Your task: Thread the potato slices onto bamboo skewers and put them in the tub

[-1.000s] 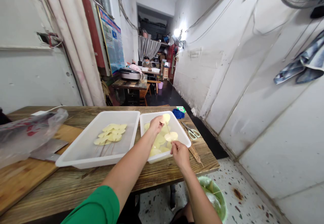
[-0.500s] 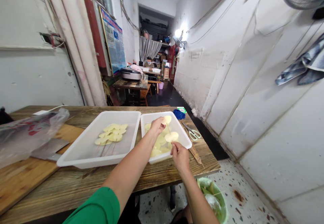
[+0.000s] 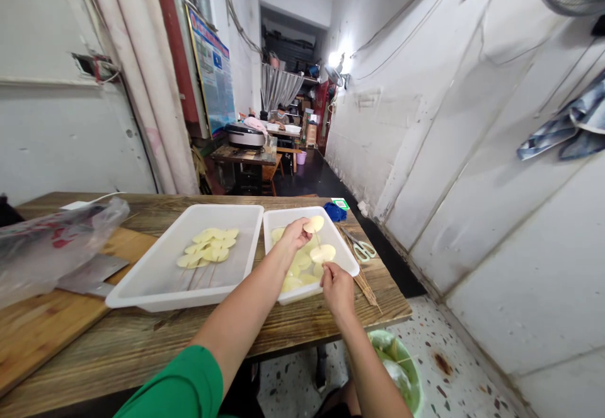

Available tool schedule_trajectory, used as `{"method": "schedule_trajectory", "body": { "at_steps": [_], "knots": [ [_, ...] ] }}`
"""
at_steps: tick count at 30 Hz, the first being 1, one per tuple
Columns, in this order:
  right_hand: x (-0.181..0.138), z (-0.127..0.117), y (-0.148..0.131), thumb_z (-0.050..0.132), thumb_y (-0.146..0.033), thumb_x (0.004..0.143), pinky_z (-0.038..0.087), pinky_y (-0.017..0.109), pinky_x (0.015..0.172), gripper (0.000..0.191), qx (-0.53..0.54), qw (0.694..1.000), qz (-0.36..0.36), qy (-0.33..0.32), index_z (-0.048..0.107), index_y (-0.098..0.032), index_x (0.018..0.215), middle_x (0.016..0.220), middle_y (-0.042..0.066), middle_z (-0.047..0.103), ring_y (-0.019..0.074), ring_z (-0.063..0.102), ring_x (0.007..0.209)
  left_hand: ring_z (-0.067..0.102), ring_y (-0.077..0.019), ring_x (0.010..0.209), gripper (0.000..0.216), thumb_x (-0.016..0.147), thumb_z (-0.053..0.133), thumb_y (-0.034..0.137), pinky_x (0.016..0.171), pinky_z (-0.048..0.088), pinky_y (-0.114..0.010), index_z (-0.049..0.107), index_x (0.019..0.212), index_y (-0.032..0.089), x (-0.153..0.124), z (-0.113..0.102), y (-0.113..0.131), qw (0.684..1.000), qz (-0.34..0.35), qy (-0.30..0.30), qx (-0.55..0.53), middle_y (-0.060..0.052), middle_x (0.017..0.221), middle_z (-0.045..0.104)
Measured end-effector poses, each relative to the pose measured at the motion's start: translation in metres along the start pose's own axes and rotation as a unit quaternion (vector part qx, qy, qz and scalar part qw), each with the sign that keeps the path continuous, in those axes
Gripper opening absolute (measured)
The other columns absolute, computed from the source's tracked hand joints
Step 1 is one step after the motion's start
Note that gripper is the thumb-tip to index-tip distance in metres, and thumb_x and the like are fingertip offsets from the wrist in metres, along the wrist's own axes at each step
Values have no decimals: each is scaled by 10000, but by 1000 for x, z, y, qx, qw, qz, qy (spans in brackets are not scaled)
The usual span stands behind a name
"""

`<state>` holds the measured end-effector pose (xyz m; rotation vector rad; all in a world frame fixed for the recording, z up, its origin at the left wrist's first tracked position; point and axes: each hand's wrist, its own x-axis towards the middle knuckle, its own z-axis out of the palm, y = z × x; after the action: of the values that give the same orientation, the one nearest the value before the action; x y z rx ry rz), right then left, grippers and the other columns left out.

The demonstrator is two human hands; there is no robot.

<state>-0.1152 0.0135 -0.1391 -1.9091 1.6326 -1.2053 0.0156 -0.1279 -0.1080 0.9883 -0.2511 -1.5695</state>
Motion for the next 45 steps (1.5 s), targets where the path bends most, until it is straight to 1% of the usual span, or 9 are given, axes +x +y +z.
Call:
{"method": "schedule_trajectory", "body": {
  "at_steps": [12,18,20,23,30,34,37,42,45],
  "knots": [
    [16,-7,-11,403,-296,855,343,230,556,318,-63,998,9,-14,646,-179,687,532,11,614,144,532,503,445,-71,399,93,742,566,71,372,293,-157,531,676,126,-6,2,2,999,-18,-26,16,-17,528,536],
    [33,2,-10,407,-279,858,340,227,572,299,-78,997,13,-4,622,-187,671,550,12,625,144,546,527,445,-75,391,107,747,615,118,408,326,-188,564,653,119,-6,4,-11,992,89,-12,85,-4,492,529],
    [36,7,-8,402,-273,868,346,221,580,290,-69,997,17,5,626,-187,707,562,11,633,144,563,543,498,-87,431,136,798,607,207,454,379,-195,585,700,116,-7,4,-11,994,93,-35,51,-19,532,568],
    [38,13,-7,396,-264,884,350,216,586,291,-65,997,33,17,633,-186,735,585,17,644,143,583,568,572,-117,502,236,870,537,324,510,439,-212,598,791,110,-10,6,-9,995,55,-80,6,-54,613,624],
    [32,15,-21,422,-267,898,303,215,557,286,-107,993,58,-12,648,-209,733,649,10,665,129,581,592,613,-152,572,247,854,568,340,565,508,-260,605,892,99,-7,5,-3,992,-11,-126,-19,-75,707,644],
    [29,10,-19,411,-258,896,309,205,562,287,-46,997,35,-50,636,-207,725,612,-13,663,121,583,593,667,-190,775,171,813,589,223,660,543,-292,593,959,135,-9,1,4,979,-14,-197,-59,-104,888,668],
    [29,9,-15,406,-253,886,316,202,568,282,-3,998,28,-59,636,-205,731,592,-26,660,118,582,587,661,-220,883,172,846,530,287,726,548,-342,585,907,136,-12,-1,5,971,-27,-223,-86,-142,971,656],
    [30,12,-12,435,-266,869,307,202,552,271,-25,998,42,-47,652,-209,716,598,-23,658,122,576,590,620,-153,650,323,909,430,425,597,516,-278,550,791,150,-11,3,0,986,-2,-152,-67,-74,736,608],
    [30,12,-14,446,-257,866,306,200,552,267,-39,997,52,-41,661,-207,716,619,-14,663,121,574,597,584,-138,579,353,916,403,452,556,492,-263,535,778,155,-10,6,-5,990,20,-132,-53,-56,683,582]
  ]
}}
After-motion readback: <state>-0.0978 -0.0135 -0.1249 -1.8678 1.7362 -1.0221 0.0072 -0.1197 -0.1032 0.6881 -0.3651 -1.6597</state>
